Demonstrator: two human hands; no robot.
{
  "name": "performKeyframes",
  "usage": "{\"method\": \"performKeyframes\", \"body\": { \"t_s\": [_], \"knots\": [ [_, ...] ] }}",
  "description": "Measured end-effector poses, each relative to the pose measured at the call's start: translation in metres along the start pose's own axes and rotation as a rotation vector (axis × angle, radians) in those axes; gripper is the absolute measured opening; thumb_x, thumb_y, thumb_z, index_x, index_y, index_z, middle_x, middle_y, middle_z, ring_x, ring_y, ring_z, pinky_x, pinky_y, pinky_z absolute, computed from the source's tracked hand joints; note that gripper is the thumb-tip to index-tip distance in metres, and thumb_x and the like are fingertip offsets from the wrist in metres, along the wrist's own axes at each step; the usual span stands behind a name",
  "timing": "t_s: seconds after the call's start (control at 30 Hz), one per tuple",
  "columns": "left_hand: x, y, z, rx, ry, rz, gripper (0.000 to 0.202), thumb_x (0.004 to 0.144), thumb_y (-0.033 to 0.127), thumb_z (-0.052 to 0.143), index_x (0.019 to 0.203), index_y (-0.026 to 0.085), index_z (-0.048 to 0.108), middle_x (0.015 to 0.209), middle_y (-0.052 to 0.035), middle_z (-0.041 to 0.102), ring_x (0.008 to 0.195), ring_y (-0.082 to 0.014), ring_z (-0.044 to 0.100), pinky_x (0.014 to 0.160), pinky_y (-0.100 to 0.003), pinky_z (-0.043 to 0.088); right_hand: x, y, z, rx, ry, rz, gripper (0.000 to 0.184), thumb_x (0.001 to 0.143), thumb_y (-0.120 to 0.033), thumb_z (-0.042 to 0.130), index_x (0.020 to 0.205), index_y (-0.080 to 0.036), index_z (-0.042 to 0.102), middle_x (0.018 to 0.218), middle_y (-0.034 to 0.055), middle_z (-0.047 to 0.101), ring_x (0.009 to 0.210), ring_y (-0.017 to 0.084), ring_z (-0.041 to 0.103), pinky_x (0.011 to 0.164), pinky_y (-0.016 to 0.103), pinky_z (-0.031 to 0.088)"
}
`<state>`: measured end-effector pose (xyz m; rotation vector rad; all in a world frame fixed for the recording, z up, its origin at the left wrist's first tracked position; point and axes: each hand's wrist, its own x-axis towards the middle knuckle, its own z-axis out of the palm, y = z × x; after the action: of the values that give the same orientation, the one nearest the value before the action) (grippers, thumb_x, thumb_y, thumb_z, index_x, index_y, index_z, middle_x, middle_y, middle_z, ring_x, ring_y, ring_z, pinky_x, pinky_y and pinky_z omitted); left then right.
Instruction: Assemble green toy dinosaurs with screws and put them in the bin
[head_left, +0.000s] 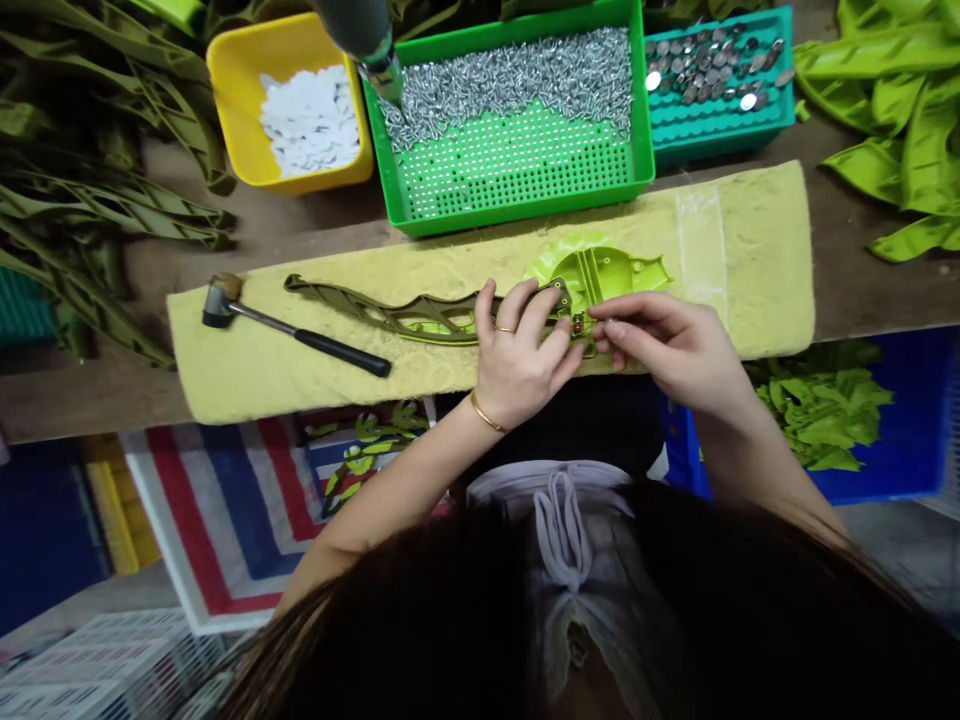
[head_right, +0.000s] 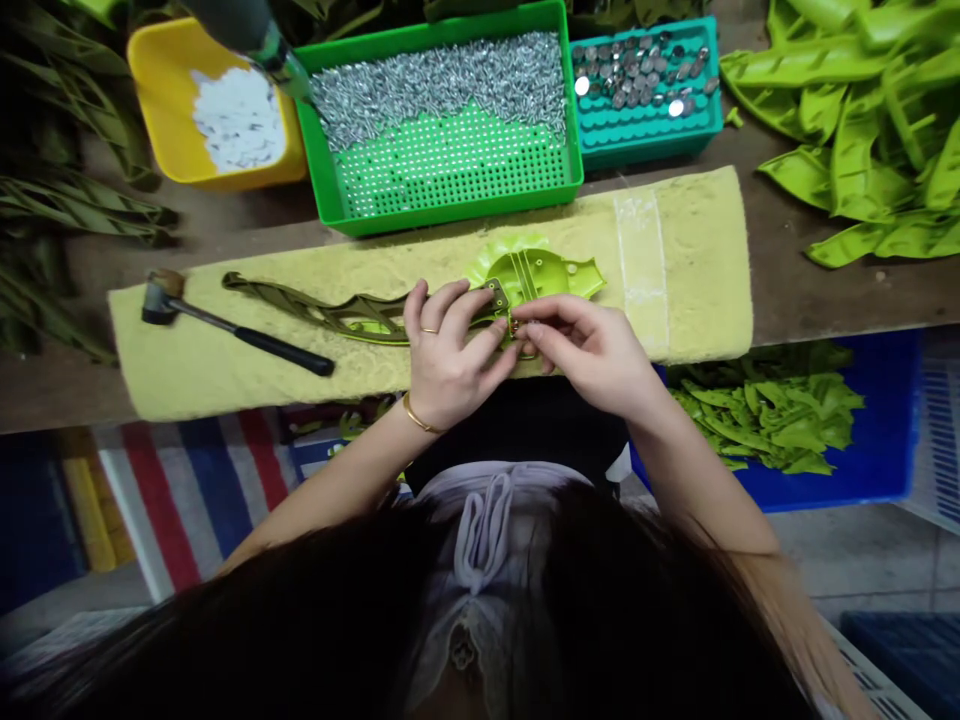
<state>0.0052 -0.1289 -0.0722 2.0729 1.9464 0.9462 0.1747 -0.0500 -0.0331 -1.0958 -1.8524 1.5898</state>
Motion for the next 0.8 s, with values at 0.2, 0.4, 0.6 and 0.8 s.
{"method": "performKeyframes", "body": {
  "t_s": [0.2,0.4,0.6,0.8],
  "knots": [
    [0.009,0.000,0.002,-0.026,0.071,-0.070,0.024,0.090,0.039,0.059,0.074,0.023,0.065,0.110,-0.0047,0.065,0.114,-0.0254,0.055,0.109,-0.055,0.029,-0.011,0.019,0.009,-0.377,0.279,-0.200,0.012,0.087,-0.028,0.061,0.095,-0.020,0.067,0.083,0.0027,0.072,0.070,0.013,0.068,0.064,0.027,0.056],
    [0.005,-0.006,0.004,-0.067,0.043,-0.090,0.021,0.091,0.040,0.058,0.079,0.025,0.067,0.113,-0.0037,0.064,0.115,-0.0240,0.054,0.111,-0.054,0.026,-0.017,0.032,0.015,-0.852,0.286,-0.485,0.013,0.088,-0.028,0.061,0.092,-0.020,0.071,0.076,0.0040,0.063,0.070,0.014,0.059,0.062,0.026,0.049],
    [0.006,-0.003,0.002,-0.049,0.067,-0.059,0.020,0.090,0.038,0.058,0.081,0.024,0.068,0.110,-0.0049,0.065,0.112,-0.0243,0.055,0.108,-0.052,0.029,-0.014,0.036,0.010,-0.872,0.251,-0.657,0.009,0.086,-0.021,0.064,0.093,-0.019,0.069,0.079,0.0035,0.064,0.075,0.014,0.056,0.067,0.026,0.048],
    [0.013,0.008,0.005,0.013,0.103,-0.155,0.027,0.089,0.039,0.060,0.067,0.021,0.062,0.102,-0.0052,0.065,0.103,-0.0241,0.056,0.099,-0.049,0.034,-0.014,0.026,0.005,-0.954,0.163,-0.647,0.011,0.089,-0.021,0.059,0.094,-0.019,0.068,0.083,0.0044,0.067,0.076,0.016,0.055,0.067,0.029,0.047]
  ]
}}
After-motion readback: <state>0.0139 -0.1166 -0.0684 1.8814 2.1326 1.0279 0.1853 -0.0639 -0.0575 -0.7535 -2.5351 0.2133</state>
